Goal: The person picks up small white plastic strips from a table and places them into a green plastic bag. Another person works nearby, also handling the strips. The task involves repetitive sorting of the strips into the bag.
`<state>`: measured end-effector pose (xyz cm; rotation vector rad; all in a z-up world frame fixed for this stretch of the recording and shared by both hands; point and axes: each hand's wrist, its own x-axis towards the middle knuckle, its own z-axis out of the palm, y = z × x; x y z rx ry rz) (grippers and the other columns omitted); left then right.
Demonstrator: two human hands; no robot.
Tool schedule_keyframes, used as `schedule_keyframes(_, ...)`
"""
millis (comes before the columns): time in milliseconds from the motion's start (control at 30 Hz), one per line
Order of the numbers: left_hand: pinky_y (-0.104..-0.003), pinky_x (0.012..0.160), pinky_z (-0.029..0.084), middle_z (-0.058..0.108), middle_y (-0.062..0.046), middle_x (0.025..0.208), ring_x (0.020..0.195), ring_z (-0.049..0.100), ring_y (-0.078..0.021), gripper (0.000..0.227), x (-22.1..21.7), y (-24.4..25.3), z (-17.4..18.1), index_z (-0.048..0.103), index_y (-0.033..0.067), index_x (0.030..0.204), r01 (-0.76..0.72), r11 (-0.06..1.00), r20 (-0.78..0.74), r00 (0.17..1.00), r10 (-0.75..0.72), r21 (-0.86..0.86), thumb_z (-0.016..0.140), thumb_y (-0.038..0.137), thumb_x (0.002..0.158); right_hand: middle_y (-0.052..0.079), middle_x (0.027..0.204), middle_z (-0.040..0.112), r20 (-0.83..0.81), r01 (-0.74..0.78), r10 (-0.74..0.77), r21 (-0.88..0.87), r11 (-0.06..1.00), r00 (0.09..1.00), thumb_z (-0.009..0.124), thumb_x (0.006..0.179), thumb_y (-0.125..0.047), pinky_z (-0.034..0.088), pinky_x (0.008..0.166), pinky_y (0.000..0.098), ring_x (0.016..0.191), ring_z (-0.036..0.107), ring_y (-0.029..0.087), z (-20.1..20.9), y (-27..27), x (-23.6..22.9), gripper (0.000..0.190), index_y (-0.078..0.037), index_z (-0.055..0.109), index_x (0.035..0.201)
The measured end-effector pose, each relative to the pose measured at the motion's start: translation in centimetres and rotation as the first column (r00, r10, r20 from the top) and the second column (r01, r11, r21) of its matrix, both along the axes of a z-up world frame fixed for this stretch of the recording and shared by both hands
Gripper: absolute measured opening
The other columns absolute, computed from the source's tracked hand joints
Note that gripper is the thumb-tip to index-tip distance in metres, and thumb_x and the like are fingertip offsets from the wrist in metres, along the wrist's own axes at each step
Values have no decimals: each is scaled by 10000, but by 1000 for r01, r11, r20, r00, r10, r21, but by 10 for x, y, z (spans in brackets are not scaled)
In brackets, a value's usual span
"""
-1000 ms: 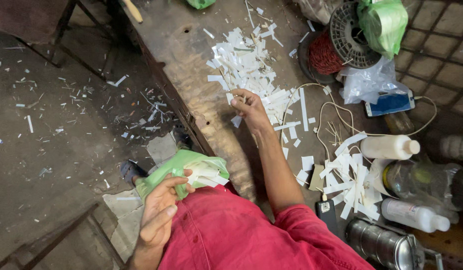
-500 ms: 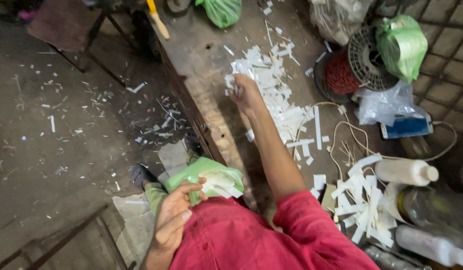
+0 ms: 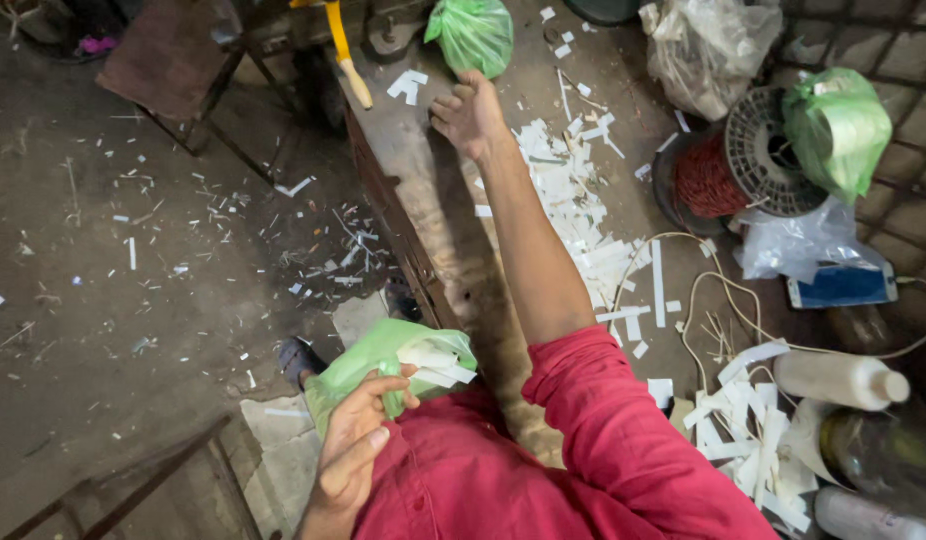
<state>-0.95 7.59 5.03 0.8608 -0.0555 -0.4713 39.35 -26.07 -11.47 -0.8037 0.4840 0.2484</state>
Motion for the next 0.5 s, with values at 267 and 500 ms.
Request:
schedule_keyframes(267,-429,1121,365,552,-240,1402,1199,556,-296,649,-9,-18,-2,567,-110,1338,82,996,21,997,-81,-46,659,226,790,317,1370,606,226,83,277,-890,448,934,578,831,-294,492,1044,537,1212,594,460,-24,19,5,812,-20,360,1564)
schedule_keyframes(500,-362,1072,427,566,-116,1362,1216,548,-207,578,0,-29,-11,574,-39,1353,96,995,105,990,-91,-41,651,223,844,259,1344,649,275,517,564,-791,-327,778,708,883,-464,492,986,536,1188,621,462,-2,62,26,682,-56,546,1405)
